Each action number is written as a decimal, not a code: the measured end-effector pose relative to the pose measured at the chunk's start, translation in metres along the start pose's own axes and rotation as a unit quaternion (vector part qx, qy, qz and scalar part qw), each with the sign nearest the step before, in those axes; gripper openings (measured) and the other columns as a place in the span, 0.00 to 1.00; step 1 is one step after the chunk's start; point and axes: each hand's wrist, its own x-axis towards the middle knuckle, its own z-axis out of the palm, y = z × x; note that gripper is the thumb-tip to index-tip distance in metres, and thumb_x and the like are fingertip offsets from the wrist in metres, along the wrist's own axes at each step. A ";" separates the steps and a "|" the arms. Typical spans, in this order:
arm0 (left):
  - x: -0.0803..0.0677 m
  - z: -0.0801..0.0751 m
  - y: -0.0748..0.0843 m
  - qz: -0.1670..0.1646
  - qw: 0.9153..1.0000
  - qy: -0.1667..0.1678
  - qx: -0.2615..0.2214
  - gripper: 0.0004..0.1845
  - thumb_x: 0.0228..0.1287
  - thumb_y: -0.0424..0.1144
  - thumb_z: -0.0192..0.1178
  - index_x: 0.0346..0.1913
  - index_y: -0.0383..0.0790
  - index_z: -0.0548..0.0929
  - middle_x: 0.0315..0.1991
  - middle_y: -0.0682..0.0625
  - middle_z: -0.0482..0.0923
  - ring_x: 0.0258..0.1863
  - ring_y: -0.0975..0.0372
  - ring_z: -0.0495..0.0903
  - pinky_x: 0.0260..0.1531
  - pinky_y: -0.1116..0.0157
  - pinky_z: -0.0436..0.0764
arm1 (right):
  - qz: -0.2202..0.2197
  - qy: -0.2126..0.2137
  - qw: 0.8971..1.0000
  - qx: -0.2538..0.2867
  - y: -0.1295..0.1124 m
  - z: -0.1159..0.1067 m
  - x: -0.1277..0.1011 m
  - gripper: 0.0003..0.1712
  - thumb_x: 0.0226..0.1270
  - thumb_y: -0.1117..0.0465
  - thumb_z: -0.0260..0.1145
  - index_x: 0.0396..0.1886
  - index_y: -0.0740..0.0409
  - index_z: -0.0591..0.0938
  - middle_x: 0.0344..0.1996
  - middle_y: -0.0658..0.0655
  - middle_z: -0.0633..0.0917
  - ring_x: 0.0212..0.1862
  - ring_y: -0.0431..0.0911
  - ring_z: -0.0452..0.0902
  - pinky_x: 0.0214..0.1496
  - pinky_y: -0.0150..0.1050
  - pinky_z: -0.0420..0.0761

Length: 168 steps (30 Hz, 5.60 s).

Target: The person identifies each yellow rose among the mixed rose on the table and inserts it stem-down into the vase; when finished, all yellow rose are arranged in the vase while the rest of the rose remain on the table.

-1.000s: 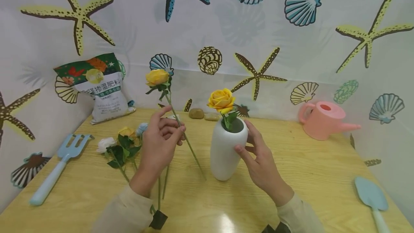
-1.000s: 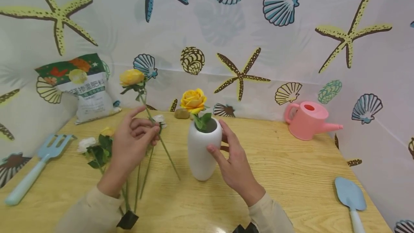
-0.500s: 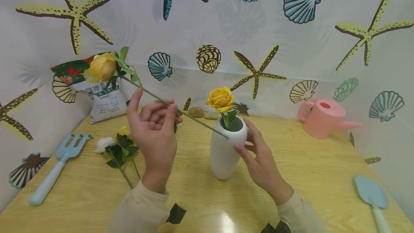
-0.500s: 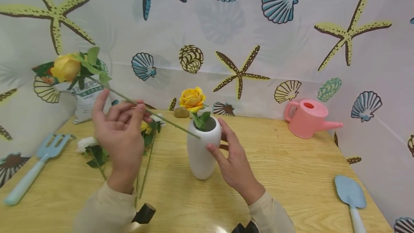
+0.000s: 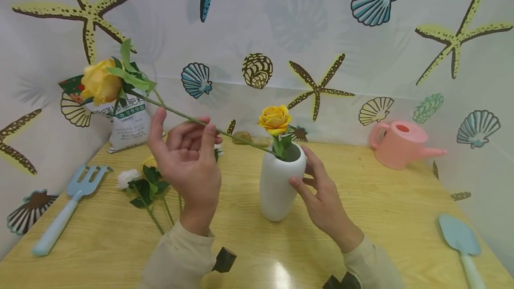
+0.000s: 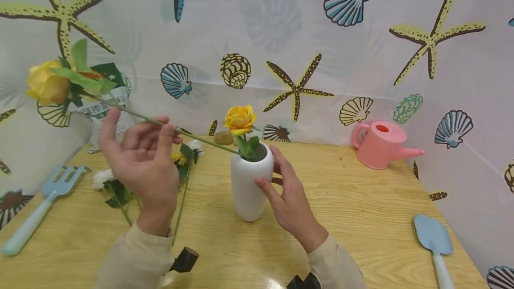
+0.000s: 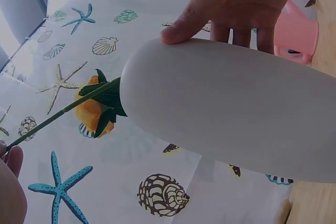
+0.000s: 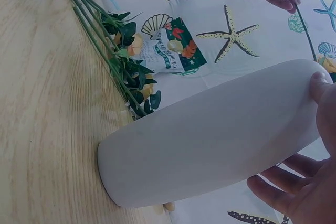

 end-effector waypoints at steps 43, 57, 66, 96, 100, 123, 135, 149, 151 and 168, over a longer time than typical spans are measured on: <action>-0.042 0.013 -0.018 0.013 0.957 -0.214 0.193 0.15 0.62 0.29 0.69 0.49 0.29 0.79 0.33 0.40 0.90 0.24 0.57 0.87 0.27 0.69 0.85 | 0.011 -0.005 1.000 0.008 -0.001 0.000 0.000 0.42 0.72 0.63 0.65 0.80 0.50 0.57 0.67 0.60 0.75 0.64 0.56 0.78 0.58 0.55 0.82; -0.041 0.011 -0.015 -0.020 0.955 -0.215 0.202 0.14 0.61 0.25 0.68 0.49 0.28 0.80 0.40 0.40 0.87 0.29 0.55 0.88 0.34 0.61 0.89 | 0.000 0.001 1.000 0.001 0.000 0.000 0.000 0.42 0.71 0.63 0.66 0.79 0.53 0.58 0.68 0.60 0.75 0.63 0.57 0.78 0.57 0.55 0.83; -0.040 0.008 -0.017 -0.070 0.954 -0.221 0.190 0.14 0.63 0.25 0.66 0.50 0.29 0.81 0.38 0.39 0.88 0.29 0.53 0.89 0.28 0.65 0.87 | 0.003 -0.001 1.000 0.000 0.000 0.000 0.000 0.42 0.71 0.63 0.66 0.80 0.53 0.57 0.68 0.61 0.74 0.63 0.57 0.78 0.58 0.55 0.83; -0.015 -0.037 -0.043 -0.112 0.941 -0.281 0.153 0.16 0.57 0.24 0.71 0.49 0.30 0.86 0.39 0.38 0.87 0.20 0.67 0.81 0.25 0.71 0.83 | 0.001 0.003 1.000 -0.001 -0.001 0.002 0.001 0.42 0.70 0.65 0.66 0.79 0.52 0.58 0.65 0.62 0.77 0.62 0.57 0.79 0.56 0.52 0.84; -0.006 -0.058 -0.046 -0.114 0.932 -0.291 0.183 0.13 0.58 0.25 0.70 0.48 0.31 0.86 0.35 0.38 0.86 0.19 0.68 0.79 0.23 0.72 0.81 | 0.002 0.005 1.000 -0.004 -0.001 0.002 -0.001 0.42 0.70 0.65 0.67 0.79 0.53 0.59 0.65 0.62 0.77 0.61 0.57 0.80 0.55 0.51 0.84; 0.004 -0.145 -0.054 -0.320 0.604 -0.499 0.533 0.37 0.60 0.37 0.72 0.69 0.28 0.67 0.28 0.48 0.81 0.24 0.59 0.77 0.26 0.60 0.77 | -0.003 0.009 1.000 -0.003 0.000 0.003 -0.001 0.42 0.69 0.66 0.68 0.79 0.54 0.59 0.63 0.64 0.79 0.61 0.58 0.80 0.55 0.47 0.85; -0.007 -0.141 -0.057 -0.292 0.621 -0.491 0.537 0.32 0.58 0.32 0.72 0.62 0.27 0.70 0.22 0.47 0.78 0.23 0.57 0.75 0.25 0.59 0.74 | 0.004 0.001 1.000 -0.001 -0.001 0.001 0.000 0.42 0.70 0.64 0.67 0.79 0.54 0.59 0.66 0.62 0.76 0.63 0.59 0.79 0.56 0.51 0.84; 0.001 -0.142 -0.052 -0.335 0.664 -0.446 0.499 0.31 0.58 0.22 0.56 0.67 0.26 0.66 0.16 0.48 0.74 0.12 0.63 0.63 0.15 0.68 0.61 | 0.006 -0.002 1.000 0.000 -0.002 0.001 0.000 0.42 0.70 0.64 0.67 0.79 0.54 0.58 0.66 0.62 0.76 0.63 0.58 0.79 0.56 0.52 0.84; 0.005 -0.141 -0.049 -0.337 0.667 -0.441 0.497 0.32 0.58 0.22 0.55 0.68 0.26 0.65 0.19 0.46 0.78 0.13 0.63 0.66 0.15 0.68 0.62 | 0.006 -0.003 1.000 0.001 -0.003 0.000 0.000 0.42 0.70 0.64 0.67 0.79 0.54 0.58 0.67 0.62 0.76 0.63 0.58 0.78 0.56 0.53 0.84; 0.030 -0.109 -0.009 -0.259 0.758 -0.367 0.473 0.33 0.69 0.35 0.61 0.73 0.36 0.62 0.45 0.39 0.85 0.39 0.53 0.86 0.33 0.58 0.85 | 0.007 -0.006 1.000 0.011 -0.002 0.000 0.000 0.42 0.71 0.62 0.66 0.79 0.51 0.58 0.66 0.63 0.77 0.63 0.59 0.78 0.57 0.54 0.83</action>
